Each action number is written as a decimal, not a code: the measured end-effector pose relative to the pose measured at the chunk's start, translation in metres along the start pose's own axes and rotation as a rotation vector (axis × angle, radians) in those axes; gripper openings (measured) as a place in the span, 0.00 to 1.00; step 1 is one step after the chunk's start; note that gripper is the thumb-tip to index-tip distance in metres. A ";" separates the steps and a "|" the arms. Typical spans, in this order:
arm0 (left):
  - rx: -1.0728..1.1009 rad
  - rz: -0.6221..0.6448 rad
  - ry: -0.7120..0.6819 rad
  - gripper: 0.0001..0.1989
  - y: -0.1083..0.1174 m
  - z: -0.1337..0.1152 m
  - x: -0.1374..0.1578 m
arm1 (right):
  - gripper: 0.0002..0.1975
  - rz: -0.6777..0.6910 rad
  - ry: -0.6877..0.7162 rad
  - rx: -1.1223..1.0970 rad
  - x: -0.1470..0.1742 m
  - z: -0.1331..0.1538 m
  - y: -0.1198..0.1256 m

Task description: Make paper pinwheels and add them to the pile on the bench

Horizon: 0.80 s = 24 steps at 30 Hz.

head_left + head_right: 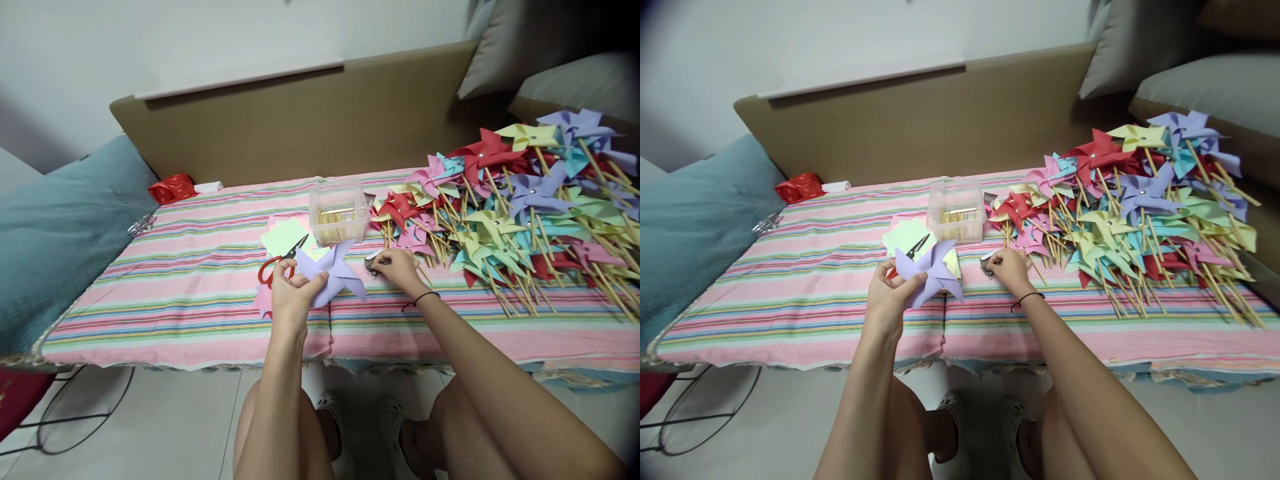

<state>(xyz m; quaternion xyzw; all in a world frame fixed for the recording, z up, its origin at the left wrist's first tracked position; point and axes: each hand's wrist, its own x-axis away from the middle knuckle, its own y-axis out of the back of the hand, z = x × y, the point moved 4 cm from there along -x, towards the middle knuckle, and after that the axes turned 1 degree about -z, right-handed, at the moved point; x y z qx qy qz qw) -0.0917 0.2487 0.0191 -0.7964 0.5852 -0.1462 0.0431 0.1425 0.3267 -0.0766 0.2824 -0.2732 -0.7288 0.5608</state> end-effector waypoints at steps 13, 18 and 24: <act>0.020 0.042 -0.015 0.31 -0.010 0.004 0.001 | 0.10 -0.001 0.033 -0.578 0.038 0.031 0.058; -0.002 0.091 -0.057 0.31 -0.015 0.008 0.004 | 0.09 -0.033 0.065 -0.802 0.067 0.053 0.077; -0.088 0.203 -0.138 0.28 -0.029 0.011 0.012 | 0.01 -0.009 0.239 -0.826 0.094 0.077 0.078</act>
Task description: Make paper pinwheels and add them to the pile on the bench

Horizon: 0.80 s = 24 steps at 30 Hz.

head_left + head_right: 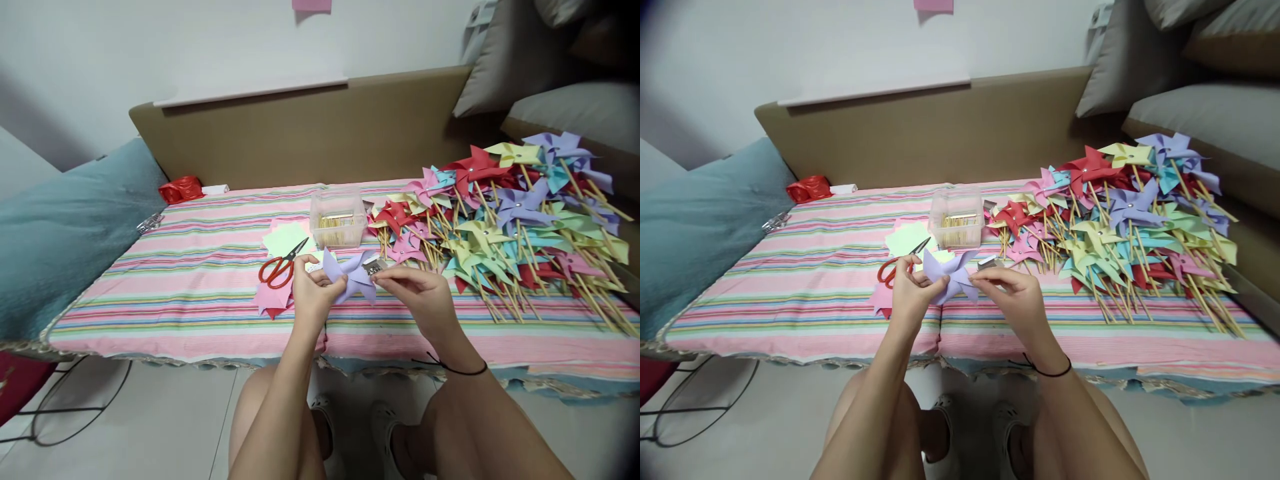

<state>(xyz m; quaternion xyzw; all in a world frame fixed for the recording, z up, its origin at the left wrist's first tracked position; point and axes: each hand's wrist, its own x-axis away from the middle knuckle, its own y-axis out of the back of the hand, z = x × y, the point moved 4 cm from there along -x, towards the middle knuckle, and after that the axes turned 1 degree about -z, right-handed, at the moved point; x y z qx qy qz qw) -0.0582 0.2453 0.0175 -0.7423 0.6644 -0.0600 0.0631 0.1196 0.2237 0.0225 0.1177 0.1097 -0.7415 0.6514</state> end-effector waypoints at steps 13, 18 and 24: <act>0.069 0.061 -0.039 0.27 -0.016 -0.003 0.007 | 0.05 -0.006 0.271 0.273 0.007 0.016 -0.012; 0.089 0.067 -0.063 0.27 -0.020 -0.005 0.009 | 0.06 -0.023 0.342 0.286 0.006 0.017 -0.012; 0.095 0.089 -0.076 0.26 -0.020 -0.006 0.011 | 0.04 -0.036 0.268 0.281 0.004 0.010 -0.011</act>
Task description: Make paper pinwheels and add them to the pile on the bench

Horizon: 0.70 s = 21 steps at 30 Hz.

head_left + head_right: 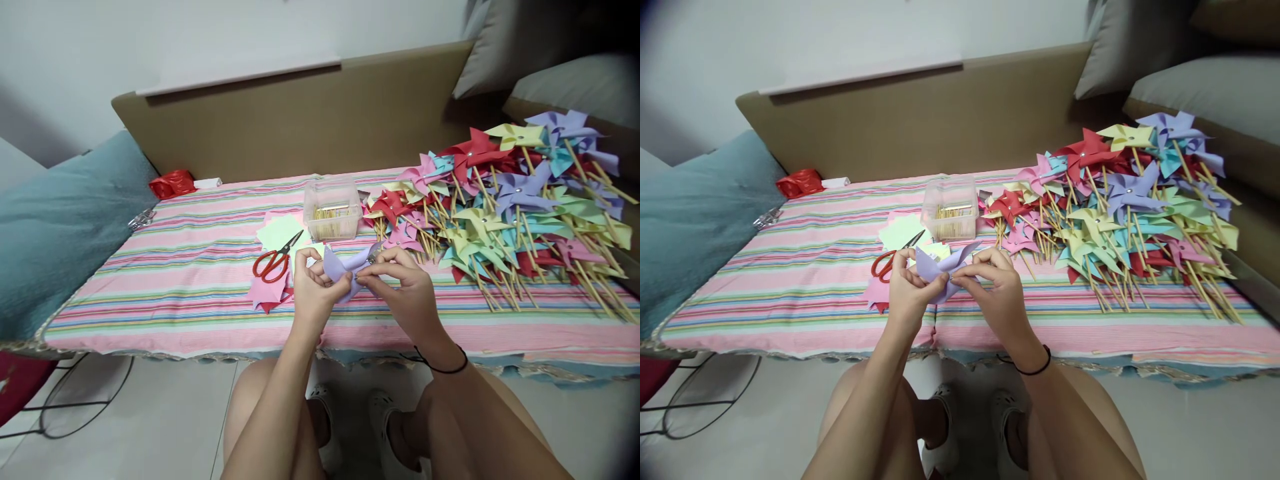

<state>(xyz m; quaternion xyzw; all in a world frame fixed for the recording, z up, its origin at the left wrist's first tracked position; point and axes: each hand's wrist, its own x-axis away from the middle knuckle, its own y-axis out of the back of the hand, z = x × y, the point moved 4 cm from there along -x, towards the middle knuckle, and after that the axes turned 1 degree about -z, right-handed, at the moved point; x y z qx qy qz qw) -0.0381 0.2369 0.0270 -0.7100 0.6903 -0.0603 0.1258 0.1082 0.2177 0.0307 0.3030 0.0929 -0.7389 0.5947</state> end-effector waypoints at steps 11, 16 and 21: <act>-0.077 0.014 -0.031 0.25 0.000 -0.001 0.001 | 0.03 0.035 -0.109 -0.056 0.000 -0.004 -0.002; -0.132 0.024 -0.072 0.25 0.002 0.000 0.002 | 0.01 0.034 -0.295 -0.173 0.005 -0.019 -0.007; -0.146 0.032 -0.087 0.25 0.004 0.002 0.001 | 0.02 0.045 -0.367 -0.322 0.007 -0.030 -0.012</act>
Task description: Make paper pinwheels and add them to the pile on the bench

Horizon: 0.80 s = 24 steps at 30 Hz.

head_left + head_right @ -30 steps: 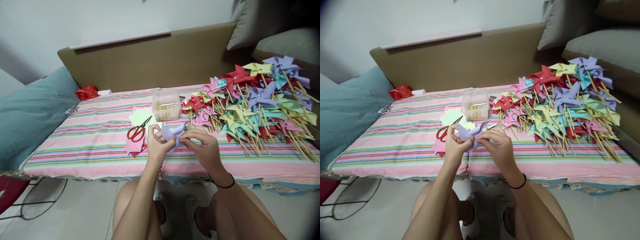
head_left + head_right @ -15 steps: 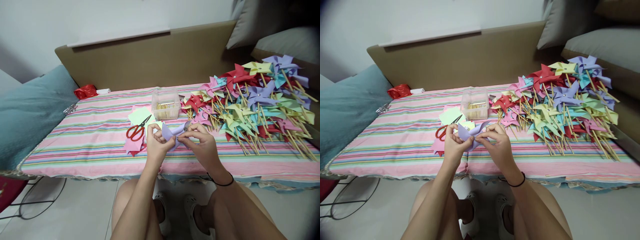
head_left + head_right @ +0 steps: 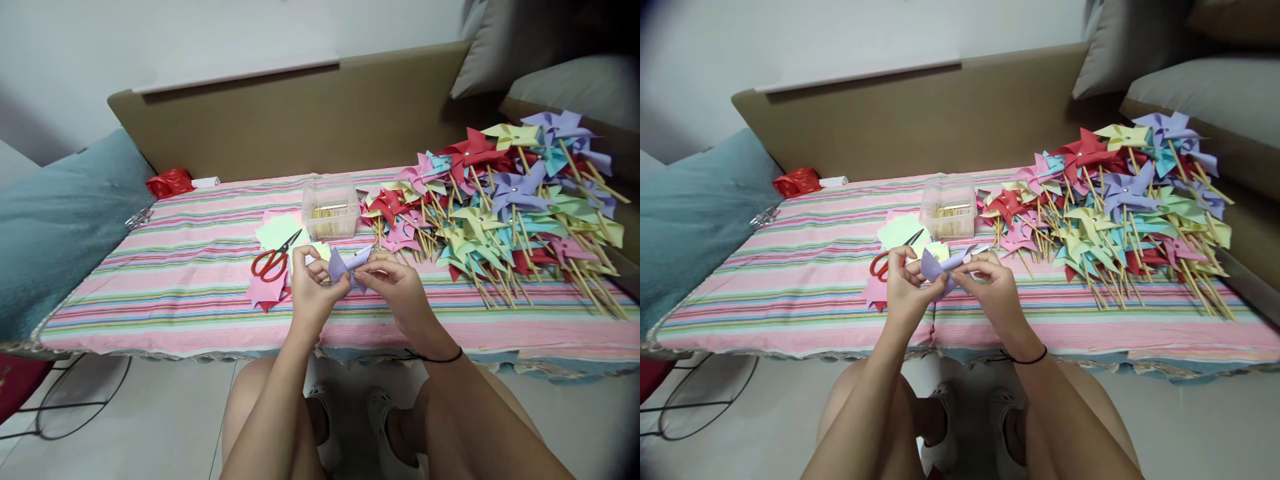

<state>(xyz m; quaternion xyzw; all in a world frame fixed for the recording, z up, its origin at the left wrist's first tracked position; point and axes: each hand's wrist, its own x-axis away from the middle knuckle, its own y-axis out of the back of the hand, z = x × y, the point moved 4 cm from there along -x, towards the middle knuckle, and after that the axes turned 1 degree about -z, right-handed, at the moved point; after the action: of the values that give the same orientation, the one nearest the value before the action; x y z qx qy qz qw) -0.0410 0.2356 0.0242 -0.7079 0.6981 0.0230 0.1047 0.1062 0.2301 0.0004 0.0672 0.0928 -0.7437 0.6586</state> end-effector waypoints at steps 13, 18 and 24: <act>0.016 -0.025 0.030 0.26 -0.002 -0.002 0.001 | 0.02 0.032 0.055 0.030 0.000 0.006 0.000; 0.016 -0.025 0.011 0.25 -0.001 -0.002 0.000 | 0.02 0.000 0.072 0.047 0.001 0.008 -0.002; 0.047 -0.026 0.050 0.27 0.000 -0.001 -0.002 | 0.06 -0.019 0.045 -0.061 0.001 0.012 -0.005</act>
<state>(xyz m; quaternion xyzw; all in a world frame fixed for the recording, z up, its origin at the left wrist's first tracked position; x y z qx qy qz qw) -0.0414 0.2371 0.0254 -0.7148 0.6915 -0.0127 0.1042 0.1009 0.2268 0.0119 0.0628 0.1307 -0.7450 0.6511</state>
